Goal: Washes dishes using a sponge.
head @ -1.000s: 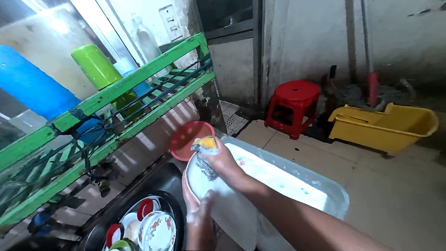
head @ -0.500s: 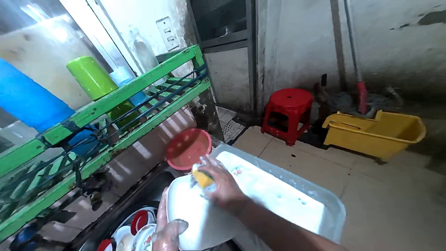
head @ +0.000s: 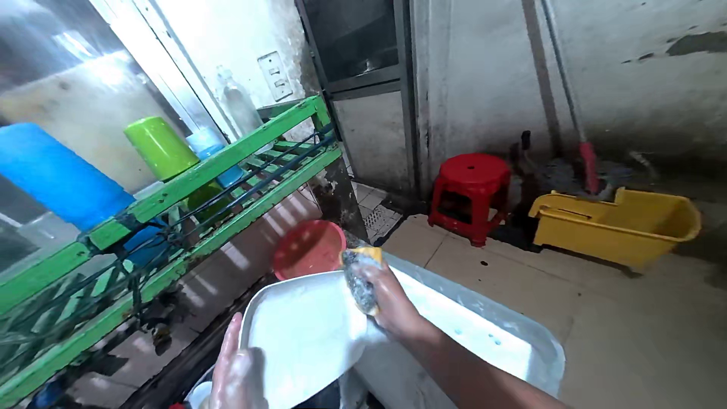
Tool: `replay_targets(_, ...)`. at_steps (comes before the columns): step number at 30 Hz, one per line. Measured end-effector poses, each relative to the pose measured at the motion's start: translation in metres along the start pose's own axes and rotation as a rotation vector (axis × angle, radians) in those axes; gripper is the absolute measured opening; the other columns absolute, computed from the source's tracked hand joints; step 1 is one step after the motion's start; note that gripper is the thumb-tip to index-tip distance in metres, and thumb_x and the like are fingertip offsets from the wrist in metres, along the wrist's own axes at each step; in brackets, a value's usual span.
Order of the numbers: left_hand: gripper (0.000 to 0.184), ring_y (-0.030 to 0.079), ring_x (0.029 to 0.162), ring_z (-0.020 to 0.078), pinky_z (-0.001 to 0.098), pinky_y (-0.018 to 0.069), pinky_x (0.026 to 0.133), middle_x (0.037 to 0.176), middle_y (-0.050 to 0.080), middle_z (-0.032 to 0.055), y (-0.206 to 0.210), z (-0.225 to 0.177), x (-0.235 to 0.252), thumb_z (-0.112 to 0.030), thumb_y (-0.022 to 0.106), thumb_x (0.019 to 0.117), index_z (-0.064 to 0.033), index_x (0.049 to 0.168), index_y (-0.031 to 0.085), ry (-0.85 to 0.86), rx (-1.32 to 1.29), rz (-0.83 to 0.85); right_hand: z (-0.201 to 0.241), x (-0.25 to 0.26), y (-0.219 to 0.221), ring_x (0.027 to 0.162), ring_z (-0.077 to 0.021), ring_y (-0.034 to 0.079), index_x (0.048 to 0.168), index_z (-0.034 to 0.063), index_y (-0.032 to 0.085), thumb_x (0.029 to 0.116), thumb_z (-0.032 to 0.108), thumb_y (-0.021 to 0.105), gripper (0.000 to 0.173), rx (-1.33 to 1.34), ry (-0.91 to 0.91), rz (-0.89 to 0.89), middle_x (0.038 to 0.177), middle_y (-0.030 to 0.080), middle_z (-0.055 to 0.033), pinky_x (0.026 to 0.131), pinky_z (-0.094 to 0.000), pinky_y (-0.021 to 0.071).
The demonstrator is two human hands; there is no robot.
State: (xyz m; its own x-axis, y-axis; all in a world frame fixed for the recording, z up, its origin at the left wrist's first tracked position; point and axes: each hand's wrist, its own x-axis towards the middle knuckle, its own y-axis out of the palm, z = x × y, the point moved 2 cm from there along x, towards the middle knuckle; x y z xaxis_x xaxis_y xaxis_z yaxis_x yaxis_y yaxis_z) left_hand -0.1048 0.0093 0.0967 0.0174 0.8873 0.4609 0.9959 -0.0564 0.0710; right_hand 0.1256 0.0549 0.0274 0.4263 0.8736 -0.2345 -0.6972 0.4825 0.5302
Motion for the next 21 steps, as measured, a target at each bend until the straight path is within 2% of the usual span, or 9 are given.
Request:
replay_targets(2, 0.053, 0.065, 0.110, 0.0001, 0.0245, 0.0557, 0.096, 0.122, 0.069, -0.0012, 0.008, 0.003, 0.004, -0.032, 0.021, 0.1115, 0.0070, 0.135, 0.048, -0.061, 0.027, -0.302, 0.014, -0.002, 0.002, 0.075, -0.0183, 0.066, 0.134, 0.0024, 0.051, 0.0990, 0.006, 0.059, 0.036, 0.177, -0.052, -0.048, 0.095, 0.067, -0.0128, 0.065, -0.0355, 0.0574)
replay_targets(4, 0.052, 0.067, 0.098, 0.0071, 0.0318, 0.0596, 0.083, 0.109, 0.067, 0.0027, 0.013, 0.014, 0.009, -0.040, 0.022, 0.1122, -0.0020, 0.133, 0.051, -0.279, -0.013, -0.520, 0.036, -0.005, 0.003, 0.072, -0.0149, 0.066, 0.127, 0.0058, 0.054, 0.1032, 0.011, 0.051, 0.024, 0.314, -0.113, -0.018, 0.092, 0.067, -0.0084, 0.061, -0.0316, 0.0559)
replay_targets(6, 0.056, 0.064, 0.098, 0.0303, 0.0543, 0.0548, 0.071, 0.117, 0.060, 0.0161, 0.012, 0.033, 0.011, -0.051, 0.019, 0.1100, -0.0106, 0.139, 0.045, -0.616, -0.197, -0.467, 0.055, -0.004, -0.001, 0.074, -0.0172, 0.069, 0.124, 0.0099, 0.055, 0.1070, 0.021, 0.041, 0.025, 0.430, -0.127, 0.083, 0.095, 0.069, -0.0088, 0.058, -0.0310, 0.0575)
replay_targets(8, 0.060, 0.062, 0.107, 0.0445, 0.0691, 0.0520, 0.076, 0.125, 0.058, 0.0240, 0.017, 0.046, 0.012, -0.056, 0.020, 0.1076, -0.0113, 0.140, 0.043, -0.809, -0.482, -0.369, 0.063, 0.001, -0.014, 0.074, -0.0194, 0.071, 0.124, 0.0125, 0.056, 0.1084, 0.035, 0.036, 0.033, 0.539, -0.090, 0.201, 0.097, 0.070, -0.0109, 0.057, -0.0312, 0.0591)
replay_targets(11, 0.034, 0.070, 0.096, 0.0378, 0.0581, 0.0605, 0.077, 0.106, 0.068, 0.0217, 0.024, 0.054, 0.012, -0.030, 0.034, 0.1087, -0.0043, 0.121, 0.052, -0.749, -0.751, -0.397, 0.047, 0.012, -0.047, 0.072, -0.0231, 0.070, 0.124, 0.0118, 0.058, 0.1068, 0.045, 0.033, 0.045, 0.609, 0.000, 0.225, 0.096, 0.070, -0.0146, 0.058, -0.0350, 0.0596)
replay_targets(14, 0.021, 0.072, 0.078, 0.0212, 0.0406, 0.0628, 0.066, 0.085, 0.069, 0.0100, 0.037, 0.060, 0.008, -0.013, 0.037, 0.1021, -0.0052, 0.114, 0.052, -0.709, -0.608, -0.344, 0.014, 0.017, -0.083, 0.086, -0.0291, 0.072, 0.129, 0.0059, 0.052, 0.1089, 0.035, 0.029, 0.042, 0.474, 0.091, 0.140, 0.101, 0.070, -0.0191, 0.072, -0.0416, 0.0611)
replay_targets(17, 0.035, 0.072, 0.080, 0.0189, 0.0381, 0.0622, 0.069, 0.092, 0.069, 0.0105, 0.055, 0.064, -0.002, -0.009, 0.035, 0.0963, -0.0006, 0.127, 0.049, -0.758, -0.559, -0.184, -0.006, 0.014, -0.101, 0.082, -0.0244, 0.070, 0.126, 0.0043, 0.052, 0.1100, 0.027, 0.031, 0.035, 0.363, 0.205, -0.049, 0.098, 0.068, -0.0160, 0.067, -0.0383, 0.0596)
replay_targets(19, 0.043, 0.072, 0.089, 0.0205, 0.0388, 0.0616, 0.074, 0.103, 0.070, 0.0123, 0.064, 0.066, -0.008, -0.007, 0.035, 0.0933, -0.0003, 0.134, 0.048, -0.802, -0.601, -0.094, -0.006, 0.013, -0.106, 0.082, -0.0188, 0.067, 0.131, 0.0046, 0.052, 0.1065, 0.016, 0.045, 0.028, 0.110, 0.208, -0.160, 0.100, 0.066, -0.0122, 0.067, -0.0353, 0.0564)
replay_targets(21, 0.048, 0.073, 0.091, 0.0232, 0.0413, 0.0623, 0.074, 0.106, 0.072, 0.0141, 0.070, 0.065, -0.013, -0.004, 0.040, 0.0871, -0.0017, 0.134, 0.052, -0.819, -0.645, -0.050, -0.006, 0.012, -0.108, 0.090, -0.0199, 0.065, 0.142, 0.0033, 0.047, 0.0996, 0.012, 0.059, 0.045, -0.219, 0.178, -0.148, 0.111, 0.064, -0.0149, 0.076, -0.0376, 0.0552)
